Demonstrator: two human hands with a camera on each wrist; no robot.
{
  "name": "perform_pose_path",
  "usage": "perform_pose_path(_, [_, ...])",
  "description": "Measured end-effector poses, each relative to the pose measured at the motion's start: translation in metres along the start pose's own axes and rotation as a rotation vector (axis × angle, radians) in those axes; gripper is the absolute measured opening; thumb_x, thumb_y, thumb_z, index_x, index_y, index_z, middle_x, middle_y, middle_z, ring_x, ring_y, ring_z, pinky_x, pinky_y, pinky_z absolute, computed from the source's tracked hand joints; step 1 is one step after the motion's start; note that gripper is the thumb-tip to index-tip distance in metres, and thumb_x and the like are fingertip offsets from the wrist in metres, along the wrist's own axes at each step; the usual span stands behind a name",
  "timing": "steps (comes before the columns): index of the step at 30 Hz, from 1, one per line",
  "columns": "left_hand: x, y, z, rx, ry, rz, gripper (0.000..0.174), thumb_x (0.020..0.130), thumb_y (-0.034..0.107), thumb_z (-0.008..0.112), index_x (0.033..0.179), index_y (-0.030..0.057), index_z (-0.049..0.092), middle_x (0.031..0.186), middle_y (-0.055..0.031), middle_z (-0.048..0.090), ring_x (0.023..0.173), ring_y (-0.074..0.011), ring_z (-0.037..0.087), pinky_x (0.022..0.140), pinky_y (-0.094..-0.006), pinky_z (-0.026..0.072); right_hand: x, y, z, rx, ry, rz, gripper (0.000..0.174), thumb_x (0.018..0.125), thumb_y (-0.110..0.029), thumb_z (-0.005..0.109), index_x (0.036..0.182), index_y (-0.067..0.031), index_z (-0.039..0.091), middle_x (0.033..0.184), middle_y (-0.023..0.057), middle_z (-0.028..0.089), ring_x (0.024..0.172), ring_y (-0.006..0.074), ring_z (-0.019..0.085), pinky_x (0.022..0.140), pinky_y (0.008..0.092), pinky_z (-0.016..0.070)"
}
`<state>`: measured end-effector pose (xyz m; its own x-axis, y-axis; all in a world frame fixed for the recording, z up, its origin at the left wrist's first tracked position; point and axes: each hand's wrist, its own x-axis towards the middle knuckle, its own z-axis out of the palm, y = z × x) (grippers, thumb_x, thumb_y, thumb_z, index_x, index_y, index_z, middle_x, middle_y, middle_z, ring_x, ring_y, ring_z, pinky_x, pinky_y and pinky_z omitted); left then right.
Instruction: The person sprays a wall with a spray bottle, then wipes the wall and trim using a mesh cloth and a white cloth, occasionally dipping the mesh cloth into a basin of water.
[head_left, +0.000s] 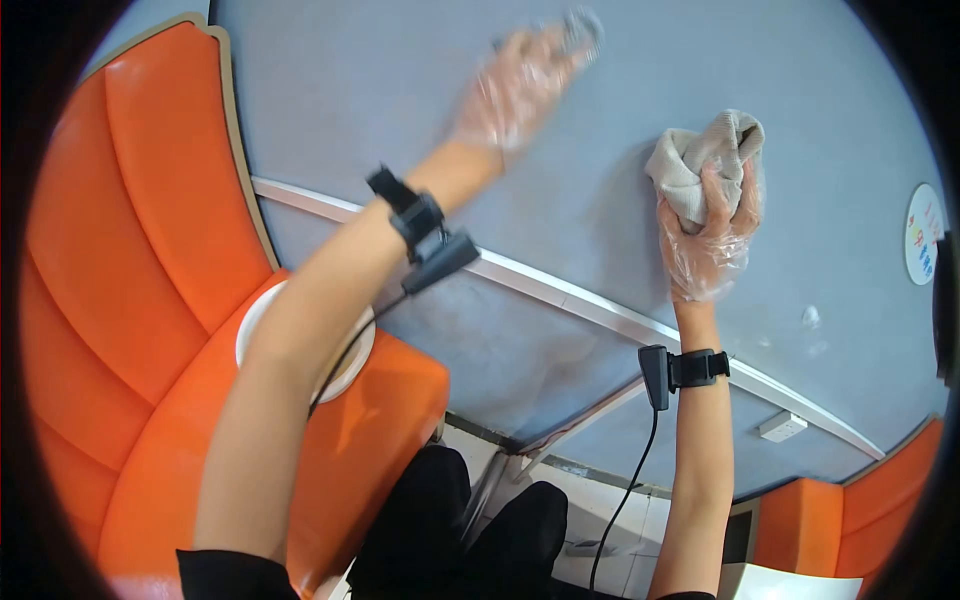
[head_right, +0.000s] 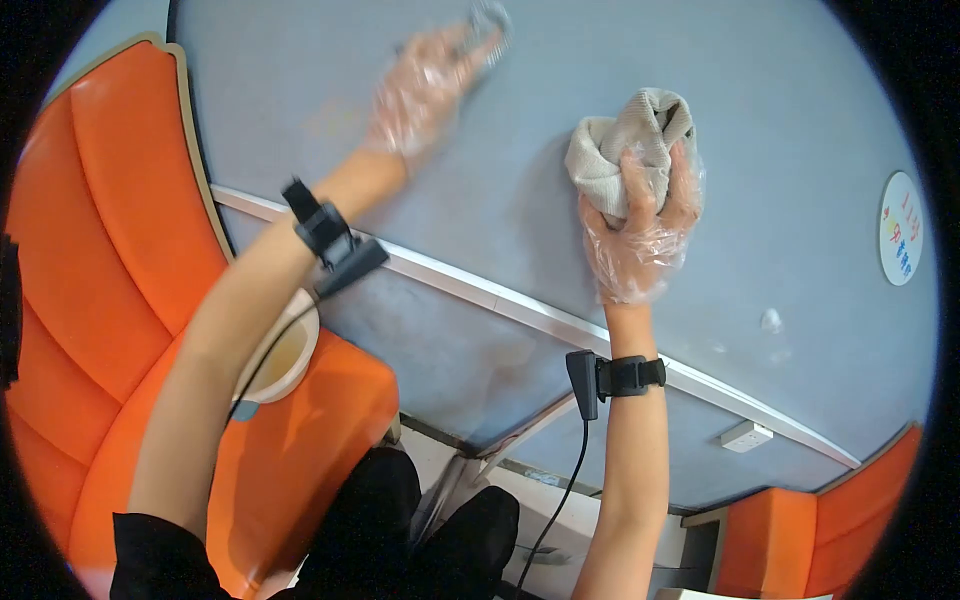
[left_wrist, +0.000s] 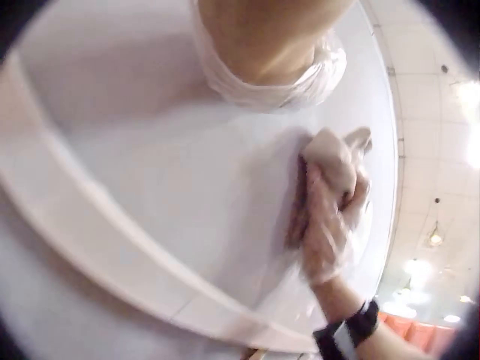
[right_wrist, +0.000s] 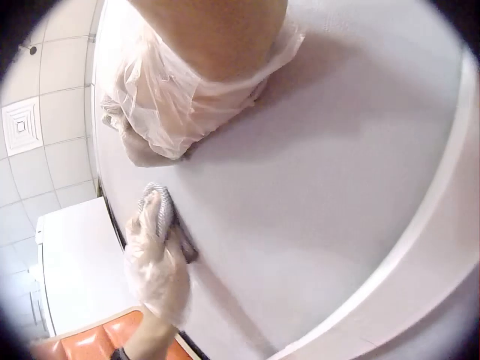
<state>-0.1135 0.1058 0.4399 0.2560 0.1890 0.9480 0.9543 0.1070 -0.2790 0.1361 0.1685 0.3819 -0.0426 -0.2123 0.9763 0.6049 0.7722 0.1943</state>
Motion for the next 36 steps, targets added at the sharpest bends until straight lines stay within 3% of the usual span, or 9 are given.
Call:
perform_pose_path(9, [-0.161, 0.032, 0.017, -0.06, -0.127, 0.365, 0.057, 0.082, 0.006, 0.06, 0.135, 0.0286, 0.06, 0.147, -0.0057, 0.047, 0.121, -0.0255, 0.054, 0.09, -0.0354, 0.0544, -0.035, -0.003, -0.012, 0.05, -0.239, -0.175, 0.07, 0.057, -0.008, 0.085, 0.121, -0.0253, 0.063, 0.146, 0.0088, 0.046, 0.129, 0.0396, 0.046, 0.107, 0.0508, 0.0413])
perform_pose_path(11, [-0.143, 0.005, 0.002, -0.039, -0.076, 0.3, 0.059, 0.083, 0.004, 0.058, 0.136, 0.0293, 0.058, 0.147, -0.0053, 0.048, 0.12, -0.0273, 0.056, 0.088, -0.0375, 0.055, -0.041, -0.005, -0.019, 0.044, -0.265, -0.175, 0.067, 0.059, -0.006, 0.084, 0.119, -0.0253, 0.063, 0.145, 0.0082, 0.047, 0.128, 0.0394, 0.046, 0.106, 0.0503, 0.0433])
perform_pose_path(16, [-0.128, -0.005, 0.002, -0.133, 0.018, -0.432, 0.07, 0.078, -0.004, 0.058, 0.142, 0.0218, 0.05, 0.137, -0.0118, 0.052, 0.113, -0.0349, 0.057, 0.089, -0.0442, 0.0532, -0.071, -0.005, -0.034, 0.002, -0.353, -0.198, 0.06, 0.064, 0.0, 0.078, 0.117, -0.0247, 0.064, 0.143, 0.0075, 0.049, 0.119, 0.0364, 0.051, 0.094, 0.046, 0.0501])
perform_pose_path(18, [-0.142, 0.024, 0.005, -0.054, -0.074, -0.445, 0.07, 0.079, -0.002, 0.058, 0.144, 0.0213, 0.048, 0.137, -0.0122, 0.052, 0.113, -0.0335, 0.057, 0.086, -0.0434, 0.0545, -0.087, -0.007, -0.038, -0.009, -0.324, -0.215, 0.059, 0.063, -0.001, 0.079, 0.115, -0.0241, 0.065, 0.139, 0.008, 0.051, 0.111, 0.0345, 0.054, 0.088, 0.0447, 0.051])
perform_pose_path(25, [-0.169, 0.007, -0.005, -0.145, -0.289, 0.139, 0.068, 0.083, 0.0, 0.053, 0.144, 0.0305, 0.049, 0.14, -0.0094, 0.052, 0.112, -0.0331, 0.058, 0.089, -0.0395, 0.0556, -0.097, -0.018, -0.046, 0.094, -0.425, -0.06, 0.067, 0.051, -0.011, 0.088, 0.113, -0.0239, 0.066, 0.13, 0.0112, 0.055, 0.097, 0.0322, 0.061, 0.077, 0.0423, 0.0544])
perform_pose_path(28, [-0.148, -0.026, -0.01, -0.079, -0.207, -0.101, 0.069, 0.082, 0.0, 0.058, 0.144, 0.0306, 0.049, 0.138, -0.0115, 0.051, 0.109, -0.0331, 0.061, 0.087, -0.0387, 0.0553, -0.1, -0.016, -0.044, 0.099, -0.396, -0.053, 0.069, 0.05, -0.014, 0.09, 0.114, -0.0243, 0.065, 0.128, 0.0116, 0.055, 0.099, 0.0338, 0.063, 0.079, 0.0426, 0.0561])
perform_pose_path(30, [-0.137, -0.031, -0.017, -0.135, -0.127, -0.724, 0.066, 0.082, -0.005, 0.055, 0.141, 0.0223, 0.052, 0.127, -0.0166, 0.054, 0.108, -0.0349, 0.059, 0.092, -0.0418, 0.0515, -0.106, -0.016, -0.042, 0.129, -0.371, 0.014, 0.069, 0.051, -0.016, 0.09, 0.115, -0.025, 0.064, 0.127, 0.0111, 0.054, 0.103, 0.0345, 0.063, 0.081, 0.0436, 0.0568])
perform_pose_path(33, [-0.143, -0.009, -0.006, -0.074, -0.151, -0.655, 0.067, 0.082, -0.008, 0.053, 0.143, 0.0187, 0.051, 0.126, -0.0196, 0.051, 0.109, -0.0373, 0.057, 0.094, -0.0439, 0.0505, -0.105, -0.019, -0.043, 0.138, -0.402, 0.039, 0.063, 0.06, -0.013, 0.088, 0.116, -0.0206, 0.06, 0.124, 0.0129, 0.051, 0.105, 0.0368, 0.062, 0.08, 0.0451, 0.0585])
perform_pose_path(36, [-0.165, 0.031, -0.009, -0.107, -0.22, -0.258, 0.069, 0.079, -0.007, 0.054, 0.144, 0.0161, 0.049, 0.132, -0.0198, 0.049, 0.111, -0.0365, 0.056, 0.092, -0.0463, 0.0506, -0.105, -0.019, -0.046, 0.145, -0.423, 0.064, 0.064, 0.059, -0.013, 0.087, 0.116, -0.0201, 0.06, 0.125, 0.0131, 0.051, 0.106, 0.0365, 0.062, 0.082, 0.0453, 0.0582])
